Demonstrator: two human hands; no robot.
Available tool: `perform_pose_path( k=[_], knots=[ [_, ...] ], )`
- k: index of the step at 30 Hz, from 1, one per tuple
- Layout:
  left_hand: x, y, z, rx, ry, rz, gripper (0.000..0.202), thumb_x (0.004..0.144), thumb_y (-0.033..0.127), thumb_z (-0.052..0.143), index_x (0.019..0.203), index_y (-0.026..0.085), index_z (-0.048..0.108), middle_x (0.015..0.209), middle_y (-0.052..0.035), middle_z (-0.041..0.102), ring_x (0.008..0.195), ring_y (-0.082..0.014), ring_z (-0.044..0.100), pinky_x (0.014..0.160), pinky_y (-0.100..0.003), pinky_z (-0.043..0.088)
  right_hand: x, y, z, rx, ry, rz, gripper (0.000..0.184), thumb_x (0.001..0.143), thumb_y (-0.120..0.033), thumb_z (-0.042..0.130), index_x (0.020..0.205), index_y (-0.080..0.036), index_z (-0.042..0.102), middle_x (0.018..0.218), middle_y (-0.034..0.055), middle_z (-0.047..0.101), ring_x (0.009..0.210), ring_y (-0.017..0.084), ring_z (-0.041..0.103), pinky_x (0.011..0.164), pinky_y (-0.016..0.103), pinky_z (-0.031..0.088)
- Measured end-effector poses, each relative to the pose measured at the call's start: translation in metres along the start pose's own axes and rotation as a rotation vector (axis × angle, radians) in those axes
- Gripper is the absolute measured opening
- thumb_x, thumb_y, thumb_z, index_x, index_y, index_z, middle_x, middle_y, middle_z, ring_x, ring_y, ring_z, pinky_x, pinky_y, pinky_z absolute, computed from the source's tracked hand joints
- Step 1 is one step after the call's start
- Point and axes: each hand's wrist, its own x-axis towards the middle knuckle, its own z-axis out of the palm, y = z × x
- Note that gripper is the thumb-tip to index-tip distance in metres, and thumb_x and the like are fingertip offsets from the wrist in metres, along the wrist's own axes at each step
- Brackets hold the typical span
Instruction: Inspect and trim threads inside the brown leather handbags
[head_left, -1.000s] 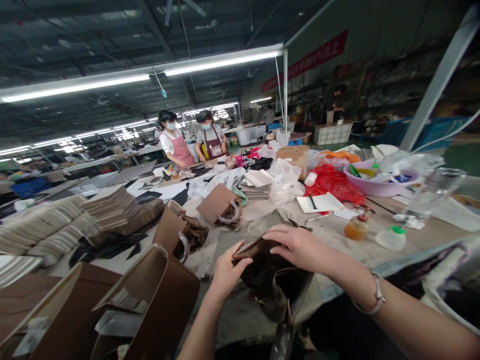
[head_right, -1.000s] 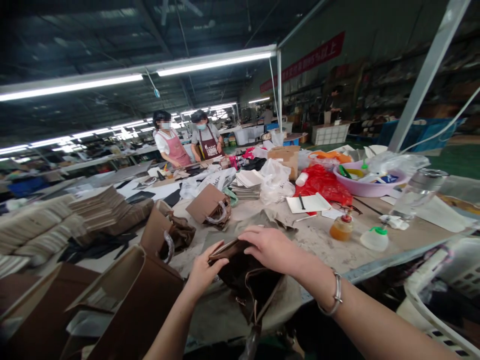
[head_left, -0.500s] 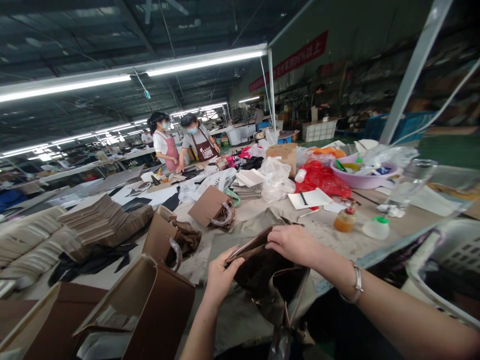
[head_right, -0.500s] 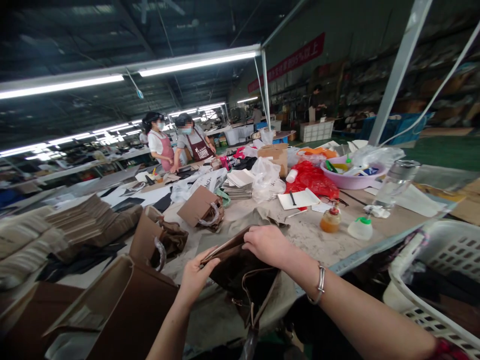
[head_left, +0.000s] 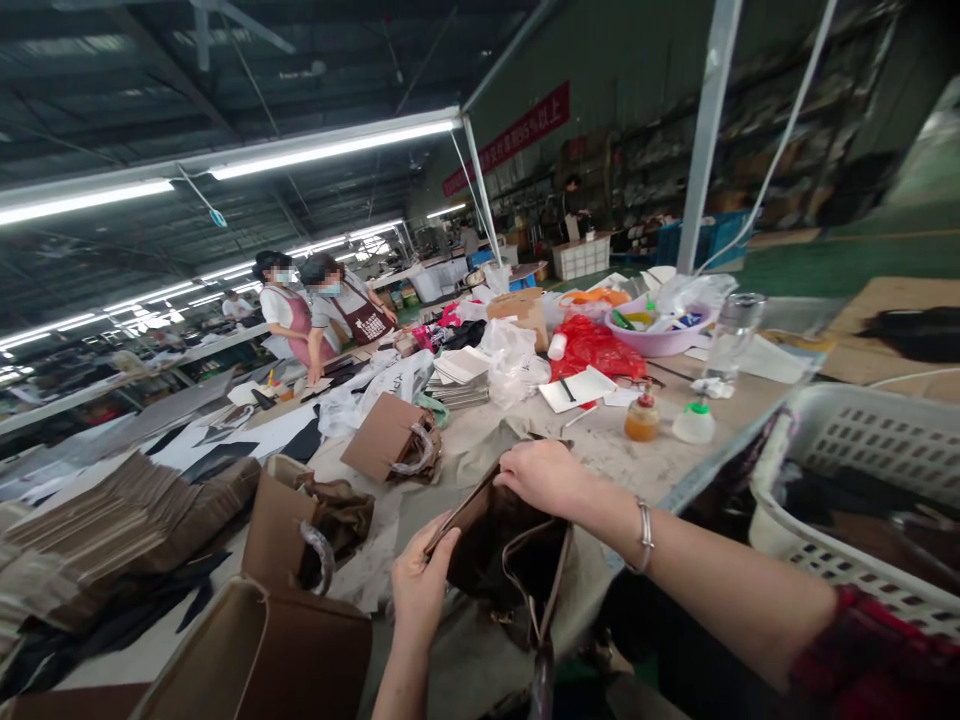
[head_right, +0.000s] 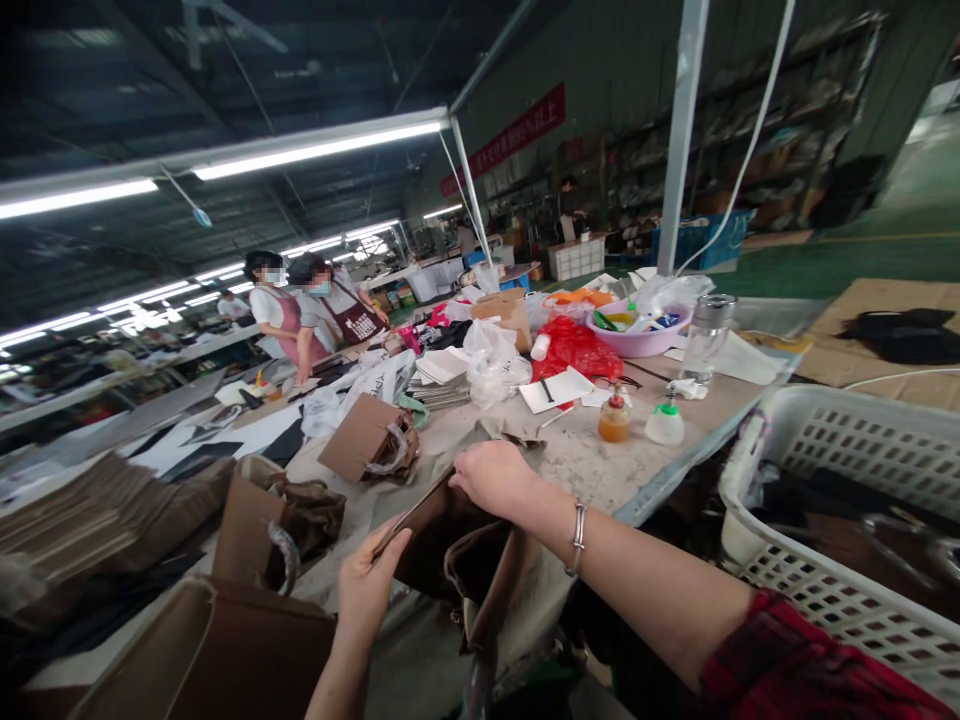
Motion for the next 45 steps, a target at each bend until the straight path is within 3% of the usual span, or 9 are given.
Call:
perform_pose_path(
  k=[8, 19, 40, 45],
  knots=[
    [0.0, -0.003, 0.003, -0.006, 0.019, 0.055, 0.034, 0.075, 0.041, 0.065, 0.098, 0.016, 0.07, 0.102, -0.0088, 0.069, 0.098, -0.0249, 0.063, 0.096, -0.039, 0.047, 0.005, 0.004, 0.008, 0.021, 0.021, 0.002, 0.031, 0.089, -0.041, 0.048, 0.083, -0.018, 0.068, 0.087, 0.0082, 0.069, 0.084, 0.023, 0.064, 0.074, 0.029, 0.047],
    [0.0, 0.006, 0.008, 0.012, 0.064, 0.062, 0.03, 0.074, 0.038, 0.066, 0.093, 0.016, 0.071, 0.098, -0.0081, 0.07, 0.096, -0.0242, 0.064, 0.093, -0.037, 0.048, 0.011, 0.004, 0.008, 0.015, 0.033, 0.041, 0.03, 0.086, -0.043, 0.054, 0.08, -0.019, 0.07, 0.082, 0.0079, 0.069, 0.079, 0.023, 0.064, 0.065, 0.027, 0.046],
    [0.003, -0.001, 0.007, 0.086, 0.056, 0.045, 0.037, 0.072, 0.046, 0.065, 0.092, 0.015, 0.07, 0.097, -0.0097, 0.069, 0.094, -0.0257, 0.063, 0.091, -0.037, 0.048, 0.013, 0.006, 0.006, 0.032, -0.002, 0.043, 0.032, 0.088, -0.042, 0.049, 0.085, -0.018, 0.07, 0.089, 0.0084, 0.07, 0.086, 0.023, 0.064, 0.071, 0.028, 0.047],
    [0.007, 0.004, 0.004, 0.154, -0.004, 0.08, 0.037, 0.076, 0.045, 0.061, 0.098, 0.015, 0.066, 0.098, -0.0092, 0.068, 0.091, -0.0233, 0.063, 0.086, -0.035, 0.049, 0.015, 0.008, 0.008, 0.048, 0.024, 0.042, 0.03, 0.087, -0.041, 0.05, 0.083, -0.019, 0.07, 0.087, 0.0085, 0.07, 0.084, 0.023, 0.064, 0.07, 0.028, 0.048]
  ],
)
